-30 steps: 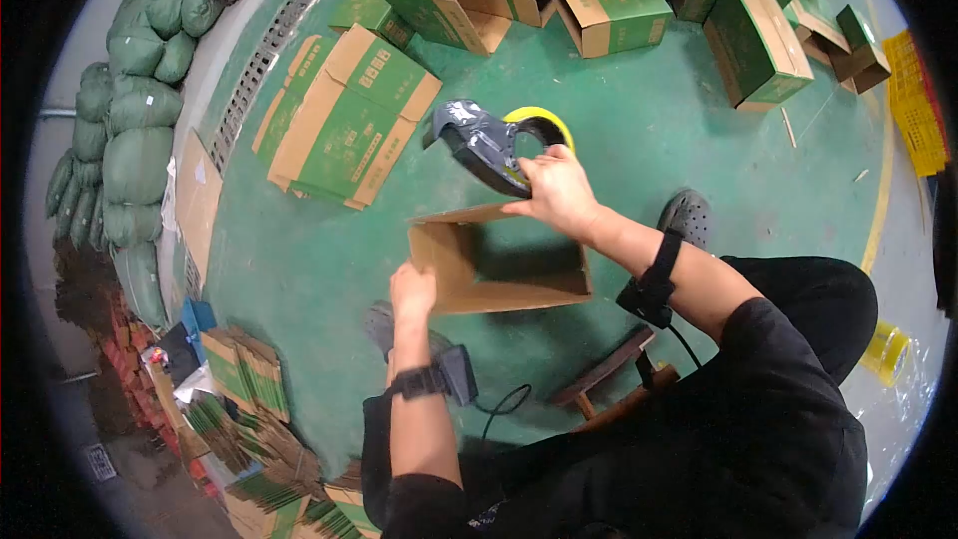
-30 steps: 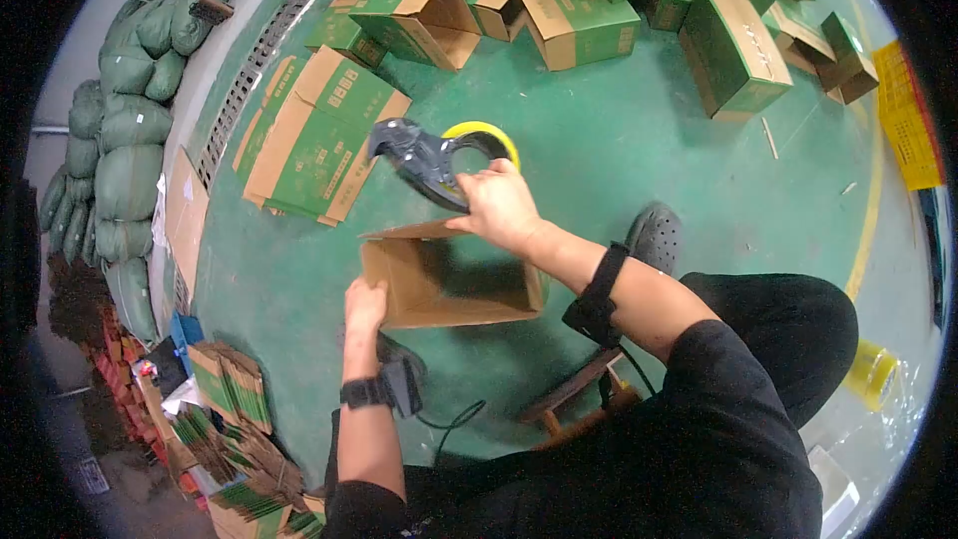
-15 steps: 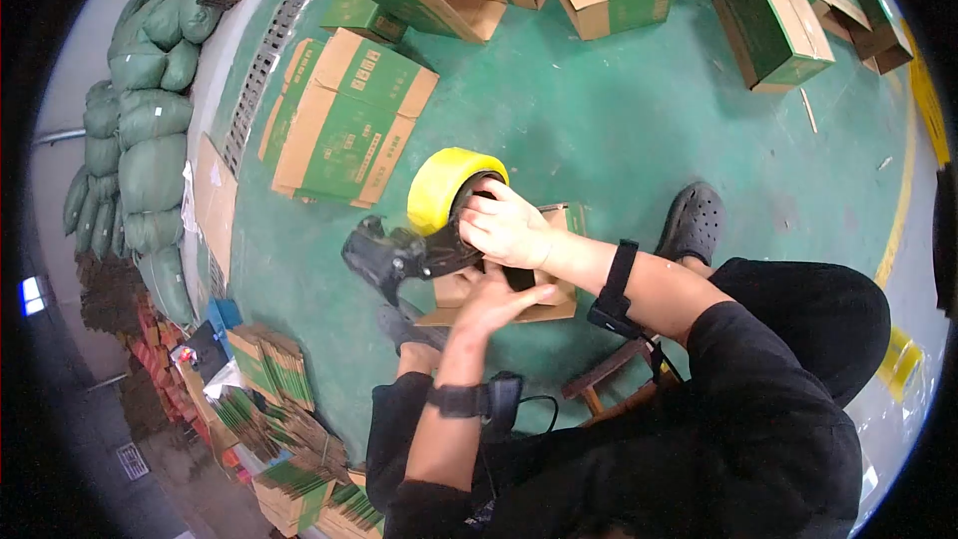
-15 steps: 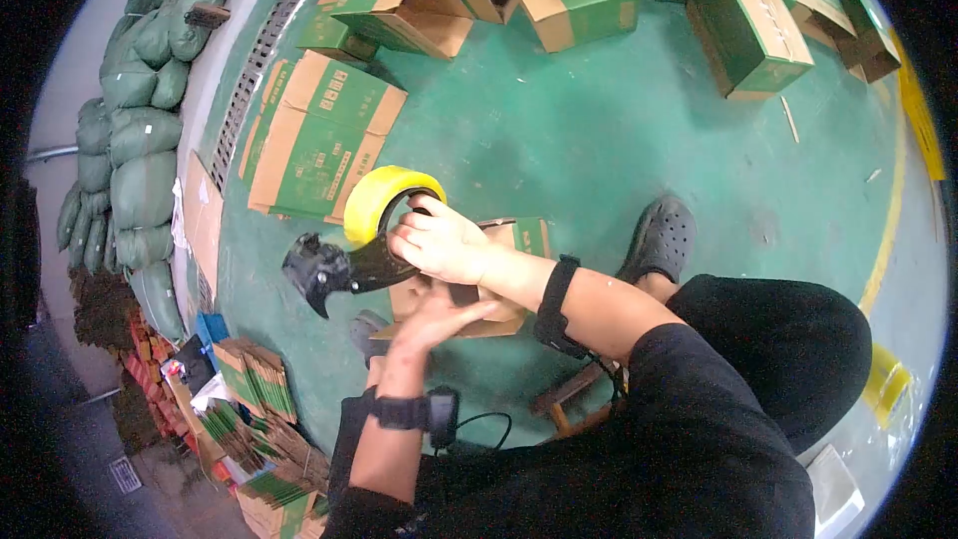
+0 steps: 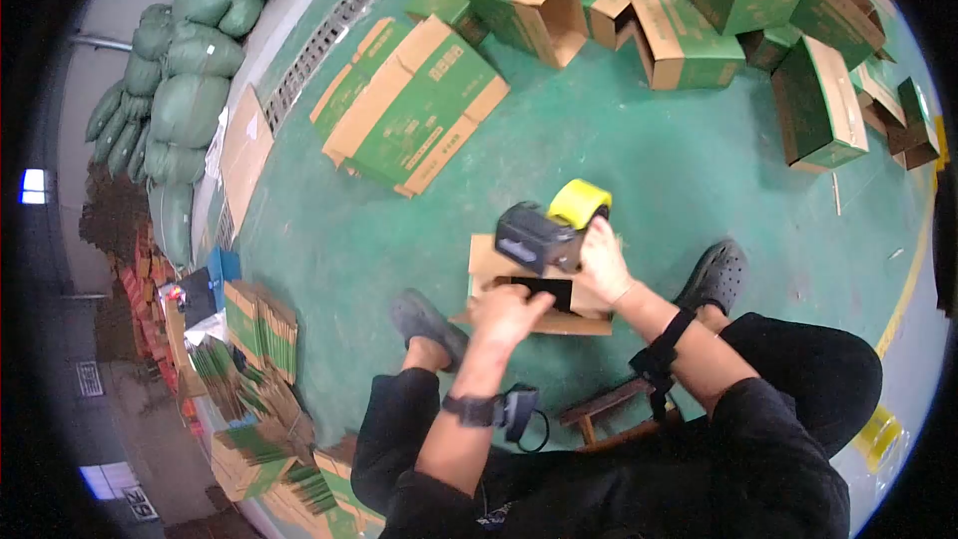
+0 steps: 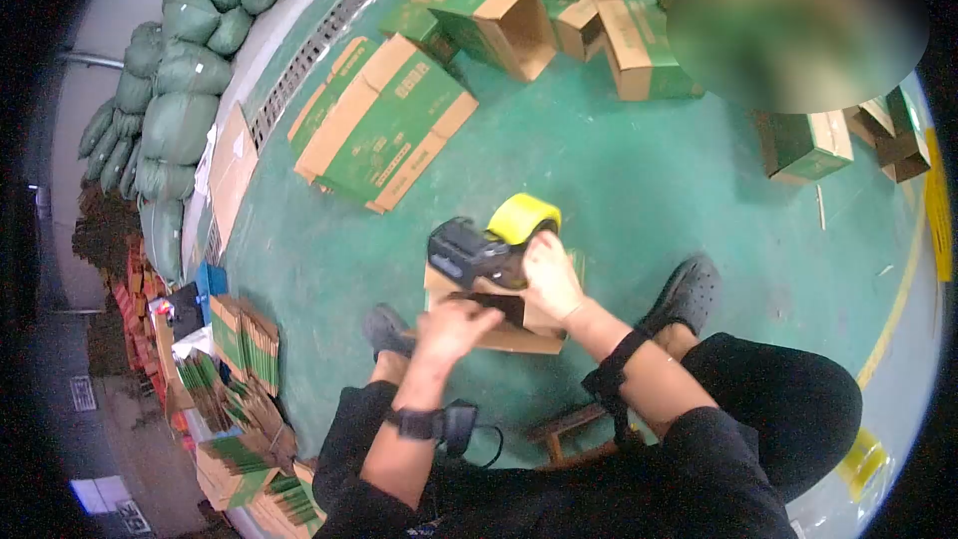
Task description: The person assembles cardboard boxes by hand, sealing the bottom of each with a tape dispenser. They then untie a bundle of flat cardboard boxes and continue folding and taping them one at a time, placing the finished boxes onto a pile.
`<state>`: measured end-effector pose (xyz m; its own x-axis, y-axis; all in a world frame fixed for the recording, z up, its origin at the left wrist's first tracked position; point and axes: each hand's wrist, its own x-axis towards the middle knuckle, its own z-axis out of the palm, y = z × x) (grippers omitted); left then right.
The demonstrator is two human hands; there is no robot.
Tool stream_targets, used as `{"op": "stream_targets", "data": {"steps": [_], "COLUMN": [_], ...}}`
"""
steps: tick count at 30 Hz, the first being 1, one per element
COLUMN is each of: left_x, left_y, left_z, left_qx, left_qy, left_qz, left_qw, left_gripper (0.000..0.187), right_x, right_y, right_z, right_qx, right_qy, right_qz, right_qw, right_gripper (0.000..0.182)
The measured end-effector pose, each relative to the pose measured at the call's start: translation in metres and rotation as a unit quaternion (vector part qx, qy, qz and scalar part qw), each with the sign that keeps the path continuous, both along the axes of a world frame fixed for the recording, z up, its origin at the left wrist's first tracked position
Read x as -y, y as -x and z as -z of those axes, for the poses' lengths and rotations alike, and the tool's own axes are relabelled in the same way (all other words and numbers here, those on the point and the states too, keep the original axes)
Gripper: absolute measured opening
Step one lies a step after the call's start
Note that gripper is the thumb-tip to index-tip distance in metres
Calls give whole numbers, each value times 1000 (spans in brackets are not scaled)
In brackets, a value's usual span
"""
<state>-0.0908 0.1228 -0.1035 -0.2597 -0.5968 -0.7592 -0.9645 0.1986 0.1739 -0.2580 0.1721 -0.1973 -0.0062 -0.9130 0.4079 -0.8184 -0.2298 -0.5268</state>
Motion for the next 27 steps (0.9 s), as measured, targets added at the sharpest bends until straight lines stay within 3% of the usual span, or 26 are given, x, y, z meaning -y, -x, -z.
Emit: {"op": "stream_targets", "data": {"steps": [1, 2, 3, 5, 7, 9, 11, 12, 13, 14, 15, 17, 19, 20, 21, 23, 24, 25, 27], "left_x": [-1, -8, -20, -15, 6, 25, 31, 31, 27, 25, 28, 28, 32, 27, 28, 26, 27, 24, 28], "left_y": [-13, -32, -56, -65, -37, -17, -8, -7, -8, -10, -16, -23, -20, -22, -23, -21, -26, -30, -30], "left_z": [-27, -19, -3, 39, 57, 77, 78, 70, 64, 71, 78, 78, 74, 77, 88, 73, 80, 82, 85], "left_qx": [-11, -46, -79, -136, -243, -179, -141, -150, -158, -175, -205, -290, -282, -250, -238, -206, -214, -221, -266], "left_qy": [-5, 216, 424, 435, 472, 410, 466, 414, 359, 435, 399, 392, 449, 482, 466, 397, 402, 410, 402], "left_qz": [-66, -33, 1, -32, -134, -182, -176, -190, -203, -181, -181, -199, -190, -183, -189, -199, -173, -171, -200], "left_qw": [998, 975, 902, 889, 836, 875, 855, 878, 897, 865, 875, 850, 827, 820, 831, 872, 874, 868, 853], "left_gripper": [62, 53, 45, 42, 48, 50, 47, 41, 36, 26, 25, 25, 24, 22, 22, 22, 23, 23, 24], "right_x": [0, -1, 1, 4, 10, 14, 19, 18, 13, 13, 11, 13, 16, 13, 13, 9, 13, 10, 13], "right_y": [-3, -3, -3, -1, 5, 6, -2, -7, -15, -20, -17, -17, -18, -20, -21, -31, -32, -29, -29], "right_z": [19, 8, -4, -9, -25, -35, -33, -20, 0, 13, 20, 3, -13, -16, -3, 3, 4, 6, 0], "right_qx": [-6, 10, 74, 151, 169, 205, 104, 104, 15, -76, -62, -147, -79, -75, -77, -59, -89, -112, -166], "right_qy": [-7, -55, -25, -68, -90, -144, -88, -103, -69, -24, -54, -19, -37, -100, -54, -84, -23, -77, -44], "right_qz": [-7, 4, 14, 9, -13, -47, -2, -9, 9, 28, -22, -13, -5, 20, 35, 31, 21, -7, 29], "right_qw": [1000, 998, 997, 986, 981, 967, 991, 989, 997, 996, 996, 989, 996, 992, 995, 994, 996, 991, 985], "right_gripper": [54, 57, 55, 51, 48, 43, 35, 35, 32, 30, 29, 28, 51, 51, 43, 28, 28, 27, 27]}}
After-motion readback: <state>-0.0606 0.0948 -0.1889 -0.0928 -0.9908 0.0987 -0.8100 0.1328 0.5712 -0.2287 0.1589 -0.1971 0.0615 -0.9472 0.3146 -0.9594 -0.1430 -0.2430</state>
